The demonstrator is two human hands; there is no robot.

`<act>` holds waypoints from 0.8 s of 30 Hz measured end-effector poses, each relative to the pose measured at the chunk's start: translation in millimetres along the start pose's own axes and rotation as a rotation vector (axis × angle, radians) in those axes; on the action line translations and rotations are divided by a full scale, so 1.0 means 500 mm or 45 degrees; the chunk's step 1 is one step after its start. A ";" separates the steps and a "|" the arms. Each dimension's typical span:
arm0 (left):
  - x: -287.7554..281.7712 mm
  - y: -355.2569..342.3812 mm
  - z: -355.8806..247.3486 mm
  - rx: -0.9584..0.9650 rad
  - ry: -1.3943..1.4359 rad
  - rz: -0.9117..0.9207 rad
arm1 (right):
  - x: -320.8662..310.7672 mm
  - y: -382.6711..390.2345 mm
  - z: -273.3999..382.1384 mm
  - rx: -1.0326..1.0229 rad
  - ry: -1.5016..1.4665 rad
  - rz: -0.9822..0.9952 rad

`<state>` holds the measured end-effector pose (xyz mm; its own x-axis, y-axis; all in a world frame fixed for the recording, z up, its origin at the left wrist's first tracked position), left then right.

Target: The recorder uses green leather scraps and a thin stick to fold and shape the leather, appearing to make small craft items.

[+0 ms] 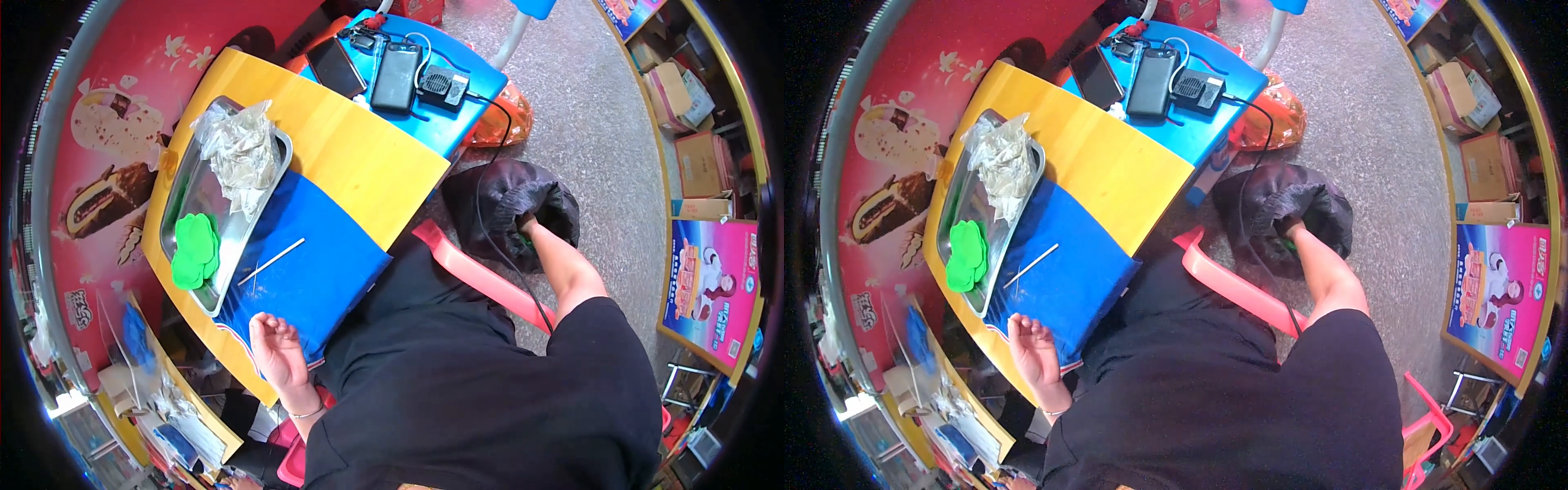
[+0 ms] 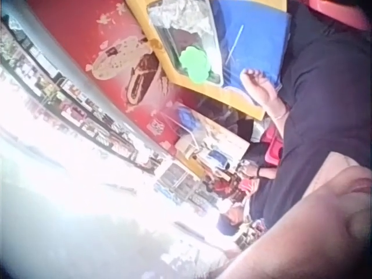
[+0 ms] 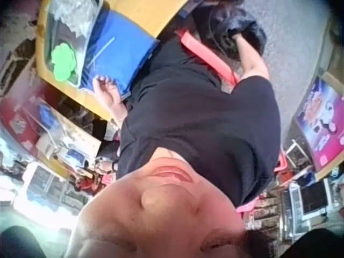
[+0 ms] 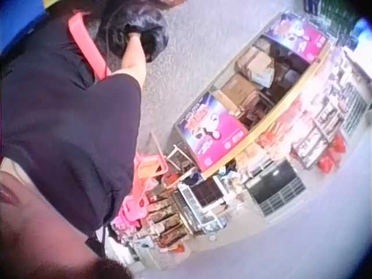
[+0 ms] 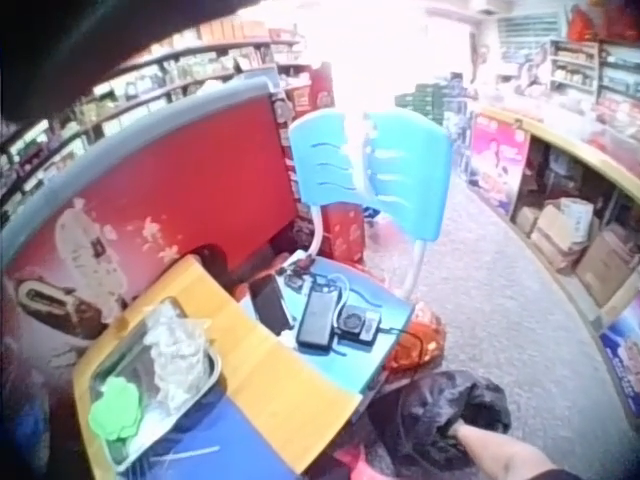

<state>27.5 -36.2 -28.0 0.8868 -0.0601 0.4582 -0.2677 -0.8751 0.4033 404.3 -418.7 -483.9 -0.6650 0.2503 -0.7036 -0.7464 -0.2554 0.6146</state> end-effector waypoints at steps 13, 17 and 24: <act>-0.001 -0.005 0.014 -0.029 -0.073 -0.098 | 0.102 0.025 -0.085 0.473 -0.346 0.276; 0.014 -0.017 0.012 -0.008 -0.078 -0.082 | 0.096 0.025 -0.180 0.597 -0.454 0.344; -0.035 -0.026 -0.020 0.022 -0.041 -0.207 | -0.199 -0.107 -0.205 0.292 -0.330 0.474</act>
<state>11.9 -19.1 -33.4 0.9295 0.0681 0.3624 -0.1132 -0.8827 0.4562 512.9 -525.5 -483.3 -0.8498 0.4126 -0.3281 -0.4248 -0.1674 0.8897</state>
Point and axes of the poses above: each hand's wrist, its own y-axis away from the middle knuckle, its own x-axis out of the palm, z = x × y, the point moved 2 cm from there along -y, towards the middle knuckle, and after that the axes turned 8 degrees about -z, right-handed, at the moved point
